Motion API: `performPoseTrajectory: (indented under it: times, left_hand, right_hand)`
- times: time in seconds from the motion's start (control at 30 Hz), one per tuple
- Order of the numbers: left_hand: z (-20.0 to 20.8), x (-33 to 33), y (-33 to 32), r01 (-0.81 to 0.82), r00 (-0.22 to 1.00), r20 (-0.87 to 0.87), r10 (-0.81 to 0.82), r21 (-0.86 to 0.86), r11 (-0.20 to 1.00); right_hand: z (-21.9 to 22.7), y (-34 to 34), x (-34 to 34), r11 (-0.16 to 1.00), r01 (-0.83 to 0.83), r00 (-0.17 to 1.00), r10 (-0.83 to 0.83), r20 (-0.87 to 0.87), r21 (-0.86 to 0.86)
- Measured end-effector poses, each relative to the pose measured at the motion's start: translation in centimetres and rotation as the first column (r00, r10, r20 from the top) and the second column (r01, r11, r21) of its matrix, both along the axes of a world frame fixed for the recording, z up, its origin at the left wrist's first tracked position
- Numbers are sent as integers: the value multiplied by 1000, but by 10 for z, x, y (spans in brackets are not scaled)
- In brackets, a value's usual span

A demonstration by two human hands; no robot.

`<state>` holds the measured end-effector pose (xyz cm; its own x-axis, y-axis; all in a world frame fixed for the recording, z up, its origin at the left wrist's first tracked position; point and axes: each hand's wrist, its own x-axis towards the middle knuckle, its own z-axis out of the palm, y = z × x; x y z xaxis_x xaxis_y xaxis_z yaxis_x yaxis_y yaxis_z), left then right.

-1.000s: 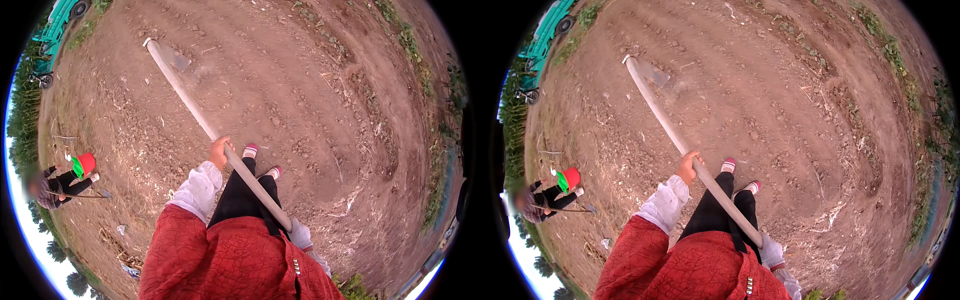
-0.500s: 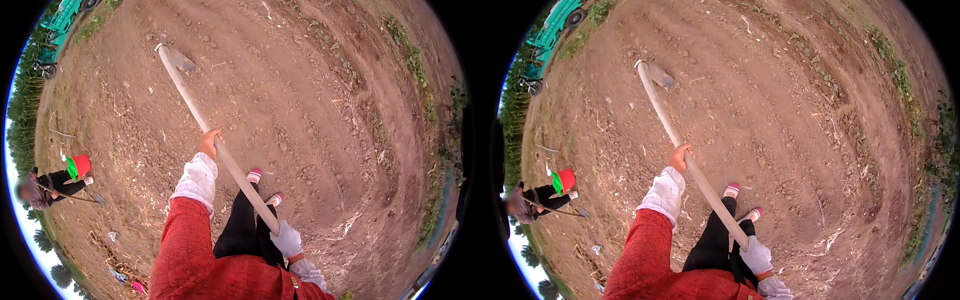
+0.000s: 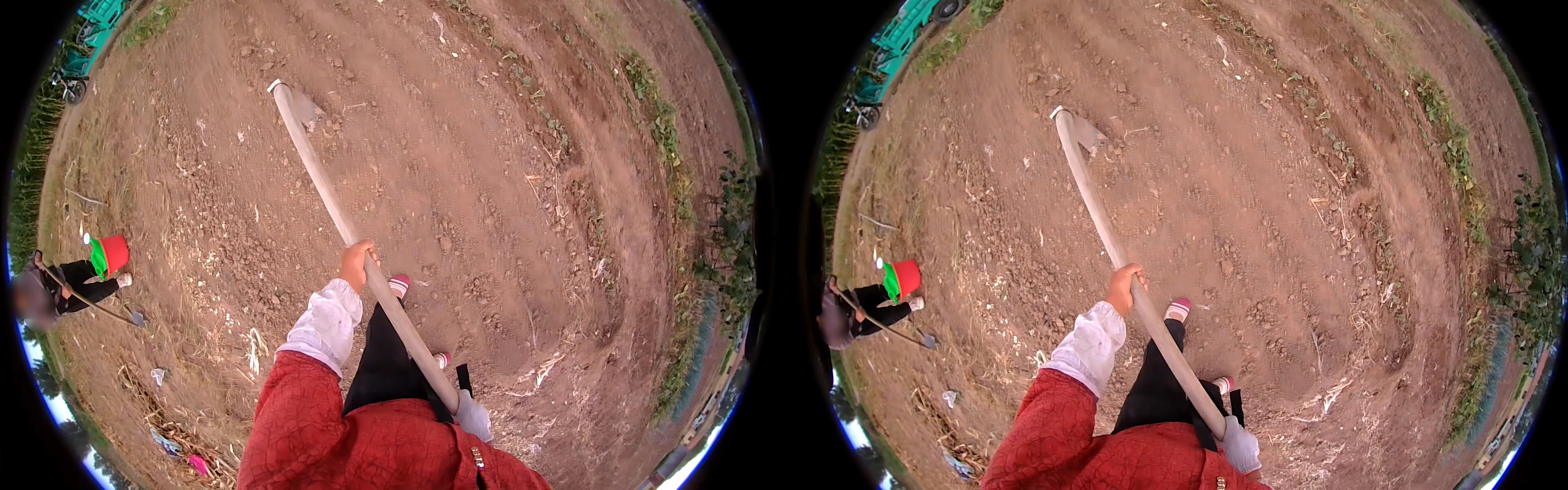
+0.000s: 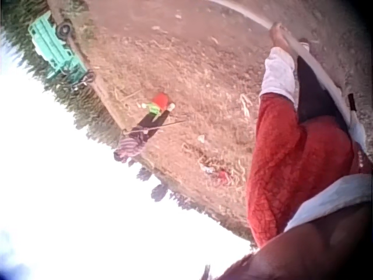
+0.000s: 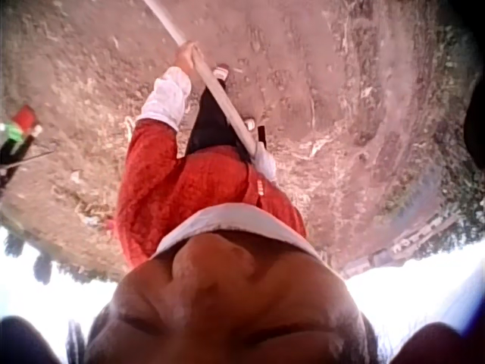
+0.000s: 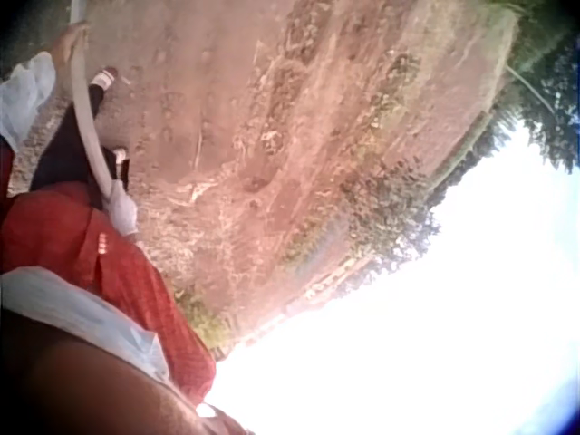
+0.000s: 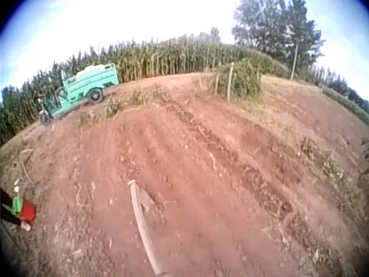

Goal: The person uses a hoe to break up and level the soil in a field. They repeatedly strike and drag the hoe across the ground to loosen clumps and smooth the surface. Another person is visible nearby, also working the soil.

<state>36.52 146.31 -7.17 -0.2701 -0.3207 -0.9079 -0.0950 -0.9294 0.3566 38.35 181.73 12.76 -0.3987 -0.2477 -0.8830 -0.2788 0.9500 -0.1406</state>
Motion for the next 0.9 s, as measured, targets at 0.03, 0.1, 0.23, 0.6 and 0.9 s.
performPoseTrajectory:
  times: [0.03,0.1,0.23,0.6,0.9]
  left_hand:
    - [0,1,2,14,1000,0,-14,-13,1000]
    - [2,4,4,39,999,0,-39,-55,998]
    - [4,8,24,35,999,9,-35,-76,996]
    - [7,26,168,93,996,28,-90,-126,988]
    - [14,44,295,94,995,47,-89,-110,990]
  right_hand:
    - [1,0,0,1000,-18,1000,18,-12,6]
    - [11,-4,-3,995,53,998,-50,-31,85]
    - [-21,43,17,996,-92,994,92,-59,-8]
    - [6,166,29,993,112,993,-113,-23,-35]
    - [-8,314,64,984,50,998,-55,-29,-173]
